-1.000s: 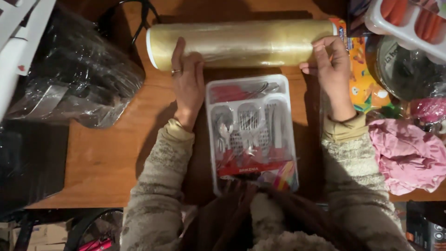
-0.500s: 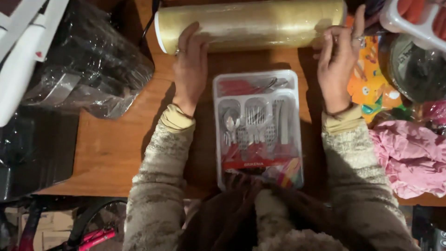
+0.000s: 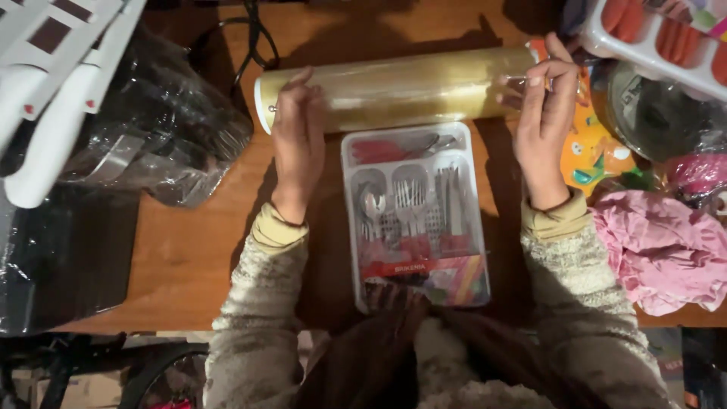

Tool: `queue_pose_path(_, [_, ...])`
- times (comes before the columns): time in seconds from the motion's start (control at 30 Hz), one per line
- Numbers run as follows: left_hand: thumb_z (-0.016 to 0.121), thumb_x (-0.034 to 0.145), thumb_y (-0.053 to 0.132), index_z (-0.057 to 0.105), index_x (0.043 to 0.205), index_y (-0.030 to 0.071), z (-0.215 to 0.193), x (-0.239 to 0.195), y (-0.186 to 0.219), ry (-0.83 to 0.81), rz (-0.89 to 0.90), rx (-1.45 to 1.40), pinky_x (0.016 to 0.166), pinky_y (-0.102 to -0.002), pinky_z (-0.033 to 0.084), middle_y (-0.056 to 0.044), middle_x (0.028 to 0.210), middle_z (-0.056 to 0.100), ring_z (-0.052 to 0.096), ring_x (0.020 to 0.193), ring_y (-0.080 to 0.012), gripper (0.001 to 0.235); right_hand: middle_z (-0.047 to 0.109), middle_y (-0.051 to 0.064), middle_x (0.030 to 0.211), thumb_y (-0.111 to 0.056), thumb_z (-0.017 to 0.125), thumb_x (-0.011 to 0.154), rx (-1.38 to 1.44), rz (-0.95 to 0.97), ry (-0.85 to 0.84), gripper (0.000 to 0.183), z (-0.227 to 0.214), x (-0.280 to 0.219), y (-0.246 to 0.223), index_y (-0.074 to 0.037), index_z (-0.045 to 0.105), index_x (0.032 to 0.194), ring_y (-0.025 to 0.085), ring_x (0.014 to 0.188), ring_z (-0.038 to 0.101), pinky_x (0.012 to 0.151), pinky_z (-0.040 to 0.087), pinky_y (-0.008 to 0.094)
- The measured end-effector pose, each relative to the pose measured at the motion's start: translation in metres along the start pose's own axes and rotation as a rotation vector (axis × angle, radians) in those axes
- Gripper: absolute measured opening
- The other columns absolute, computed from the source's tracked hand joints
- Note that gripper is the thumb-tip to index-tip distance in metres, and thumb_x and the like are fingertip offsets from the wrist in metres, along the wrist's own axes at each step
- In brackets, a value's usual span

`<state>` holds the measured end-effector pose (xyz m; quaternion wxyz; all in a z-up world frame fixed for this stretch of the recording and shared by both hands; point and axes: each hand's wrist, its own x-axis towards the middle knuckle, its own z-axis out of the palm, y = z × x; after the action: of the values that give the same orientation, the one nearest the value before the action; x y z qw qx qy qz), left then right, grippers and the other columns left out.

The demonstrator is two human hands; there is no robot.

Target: The person wraps a cutlery tray containing silverware in plastic wrap.

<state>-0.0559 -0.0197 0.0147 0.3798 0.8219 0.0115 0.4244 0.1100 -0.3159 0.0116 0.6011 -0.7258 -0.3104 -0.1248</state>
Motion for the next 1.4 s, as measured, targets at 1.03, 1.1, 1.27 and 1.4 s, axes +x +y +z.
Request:
queue_pose_path(1.03, [0.07,0.104,0.004,0.065,0.117,0.004,-0.043,-0.031,0.061,-0.135,-0.091,0.21,0.081,-0.04,0.06,-0.014,0.113,0.074,0.075,0.099,-0.0335,0.014,0.069,0.014,0.124,-0.008,0.047,0.126,0.104,-0.039,0.005,0.011,-0.031,-0.028,-0.011,0.001,0.048,0.121,0.013,0.107,0.067,0.098,0.057,0.025])
queue_pose_path(1.1, [0.071,0.103,0.004,0.066,0.117,0.004,-0.045,-0.036,0.062,-0.178,-0.094,0.186,0.082,-0.04,0.059,-0.015,0.115,0.073,0.075,0.101,-0.0345,0.015,0.07,0.015,0.126,-0.007,0.047,0.127,0.02,-0.06,-0.041,0.012,-0.039,-0.044,-0.003,0.001,0.048,0.12,0.014,0.108,0.068,0.098,0.057,0.026])
queue_pose_path(1.27, [0.076,0.096,0.008,0.064,0.121,0.001,-0.038,-0.061,0.048,-0.221,-0.046,0.208,0.086,-0.042,0.058,-0.018,0.12,0.07,0.071,0.106,-0.0383,0.028,0.074,0.017,0.128,-0.004,0.053,0.118,-0.208,0.117,-0.127,0.006,-0.049,-0.071,-0.005,0.002,0.053,0.118,0.012,0.075,0.055,0.068,0.047,0.027])
queue_pose_path(1.4, [0.075,0.098,0.002,0.067,0.119,0.001,-0.027,-0.092,0.02,-0.145,-0.191,-0.017,0.085,-0.035,0.06,-0.014,0.115,0.075,0.075,0.103,-0.0268,0.023,0.069,0.022,0.132,0.003,0.06,0.109,-0.381,-0.037,-0.135,0.004,-0.048,-0.073,-0.012,0.004,0.063,0.11,0.016,0.085,0.064,0.069,0.05,0.029])
